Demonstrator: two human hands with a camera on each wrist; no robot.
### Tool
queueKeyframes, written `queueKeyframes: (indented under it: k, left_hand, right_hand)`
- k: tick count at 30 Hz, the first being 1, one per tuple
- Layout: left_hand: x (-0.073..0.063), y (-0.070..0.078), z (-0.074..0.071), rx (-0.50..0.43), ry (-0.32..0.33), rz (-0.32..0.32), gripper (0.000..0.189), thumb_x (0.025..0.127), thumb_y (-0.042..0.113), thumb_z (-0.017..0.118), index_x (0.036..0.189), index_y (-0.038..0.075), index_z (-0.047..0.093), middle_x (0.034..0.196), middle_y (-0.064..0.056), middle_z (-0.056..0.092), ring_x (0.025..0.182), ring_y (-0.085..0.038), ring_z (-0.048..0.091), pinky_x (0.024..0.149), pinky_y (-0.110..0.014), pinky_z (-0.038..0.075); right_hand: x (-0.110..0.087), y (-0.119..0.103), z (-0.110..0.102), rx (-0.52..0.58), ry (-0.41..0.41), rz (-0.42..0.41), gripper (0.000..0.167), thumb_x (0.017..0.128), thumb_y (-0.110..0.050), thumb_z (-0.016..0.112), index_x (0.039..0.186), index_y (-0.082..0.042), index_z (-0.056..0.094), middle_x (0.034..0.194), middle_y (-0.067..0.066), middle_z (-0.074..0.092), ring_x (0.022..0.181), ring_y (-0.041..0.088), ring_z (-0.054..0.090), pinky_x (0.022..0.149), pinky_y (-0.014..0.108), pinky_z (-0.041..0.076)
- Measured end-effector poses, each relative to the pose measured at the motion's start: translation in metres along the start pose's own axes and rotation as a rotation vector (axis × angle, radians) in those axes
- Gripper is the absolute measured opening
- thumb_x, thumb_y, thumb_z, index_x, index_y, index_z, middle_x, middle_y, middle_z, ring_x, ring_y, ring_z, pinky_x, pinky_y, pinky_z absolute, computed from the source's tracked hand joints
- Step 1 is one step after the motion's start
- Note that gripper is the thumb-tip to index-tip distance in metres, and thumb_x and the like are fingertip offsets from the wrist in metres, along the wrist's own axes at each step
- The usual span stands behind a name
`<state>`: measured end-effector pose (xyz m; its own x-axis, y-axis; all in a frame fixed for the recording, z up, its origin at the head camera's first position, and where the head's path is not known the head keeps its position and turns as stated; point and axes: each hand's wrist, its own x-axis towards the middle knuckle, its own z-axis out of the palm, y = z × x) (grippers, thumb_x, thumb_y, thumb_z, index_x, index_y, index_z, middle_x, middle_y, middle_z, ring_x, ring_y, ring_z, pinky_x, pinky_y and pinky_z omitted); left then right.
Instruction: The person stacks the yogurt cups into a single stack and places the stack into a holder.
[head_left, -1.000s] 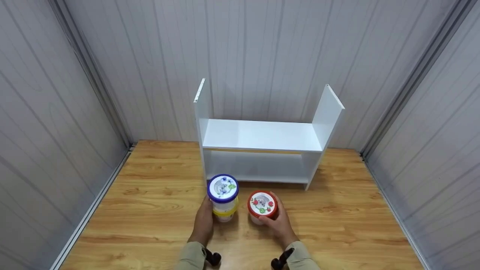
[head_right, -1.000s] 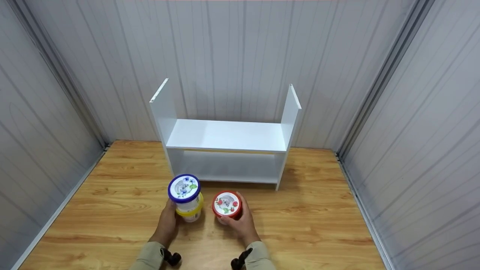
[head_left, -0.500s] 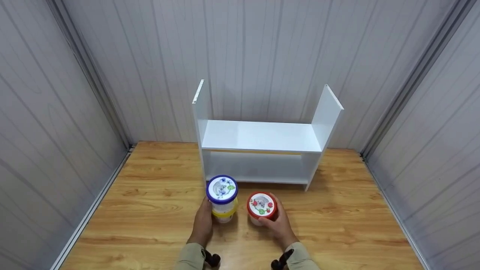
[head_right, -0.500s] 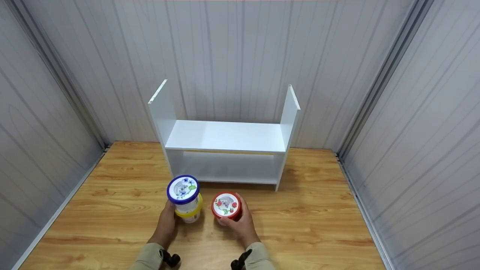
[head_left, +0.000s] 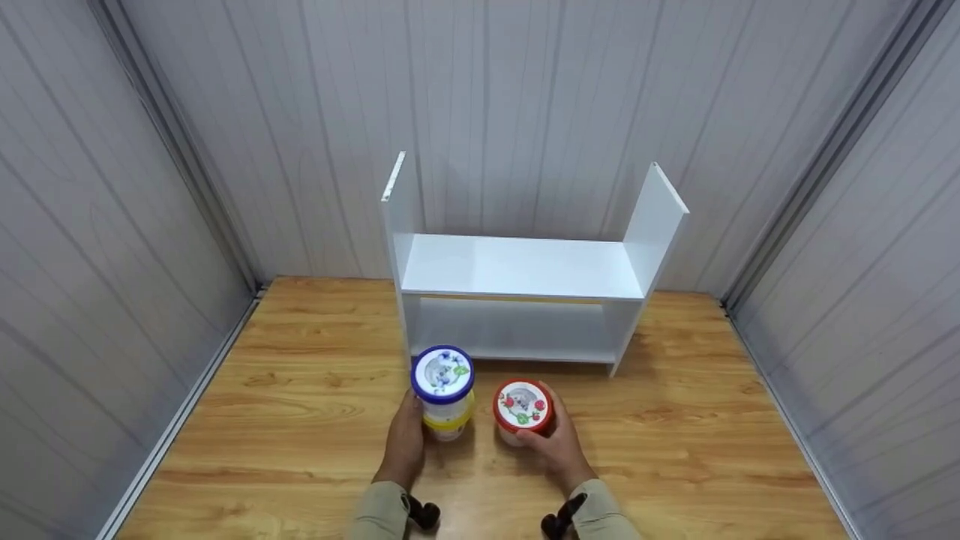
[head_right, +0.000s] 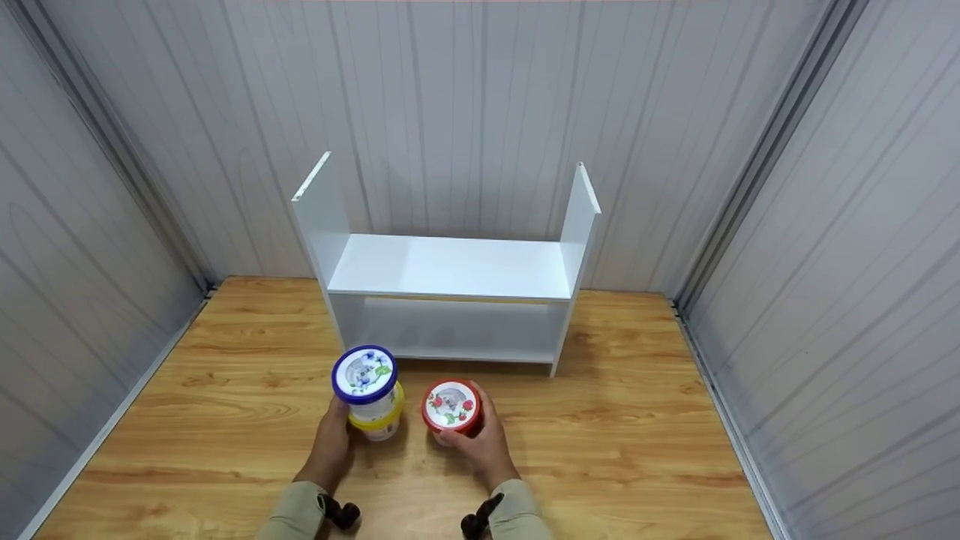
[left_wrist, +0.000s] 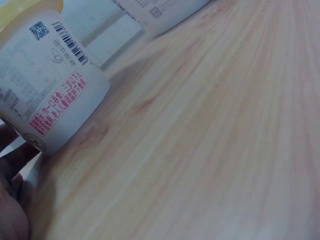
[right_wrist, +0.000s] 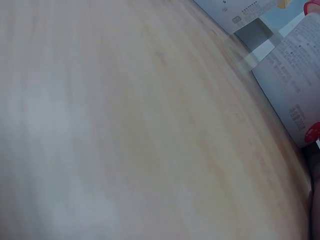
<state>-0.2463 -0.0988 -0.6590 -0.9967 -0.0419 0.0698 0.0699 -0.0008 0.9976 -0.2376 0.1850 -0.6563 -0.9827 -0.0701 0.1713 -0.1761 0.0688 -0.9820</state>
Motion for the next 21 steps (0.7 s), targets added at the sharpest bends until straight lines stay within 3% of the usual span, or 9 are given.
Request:
queueKeyframes:
  k: [4, 8, 21]
  left_hand:
    - [0.0002, 0.0016, -0.0016, 0.007, -0.001, 0.011, 0.061, 0.107, 0.057, 0.028, 0.160, 0.029, 0.030, 0.160, -0.002, 0.038, 0.151, -0.026, 0.026, 0.124, -0.052, 0.014]
    - [-0.0019, 0.0016, -0.0023, 0.018, -0.003, -0.003, 0.061, 0.106, 0.060, 0.026, 0.160, 0.031, 0.029, 0.161, 0.003, 0.036, 0.151, -0.022, 0.025, 0.124, -0.051, 0.014]
    - [-0.0038, 0.0027, -0.0027, -0.016, -0.029, 0.008, 0.058, 0.107, 0.058, 0.028, 0.159, 0.033, 0.030, 0.159, 0.003, 0.040, 0.150, -0.022, 0.027, 0.124, -0.050, 0.014]
  right_hand:
    - [-0.0002, -0.0012, 0.0014, -0.005, 0.007, 0.014, 0.099, 0.077, -0.012, 0.088, 0.158, -0.012, 0.032, 0.152, 0.015, 0.044, 0.138, 0.031, 0.041, 0.111, 0.036, 0.039]
    - [-0.0015, -0.0012, 0.0026, 0.001, 0.010, 0.036, 0.098, 0.077, -0.011, 0.088, 0.158, -0.013, 0.033, 0.152, 0.015, 0.044, 0.138, 0.030, 0.041, 0.111, 0.038, 0.039]
    - [0.0007, -0.0084, 0.0013, -0.025, 0.020, 0.008, 0.097, 0.074, -0.002, 0.089, 0.155, -0.002, 0.036, 0.146, 0.020, 0.048, 0.127, 0.022, 0.050, 0.100, 0.020, 0.045]
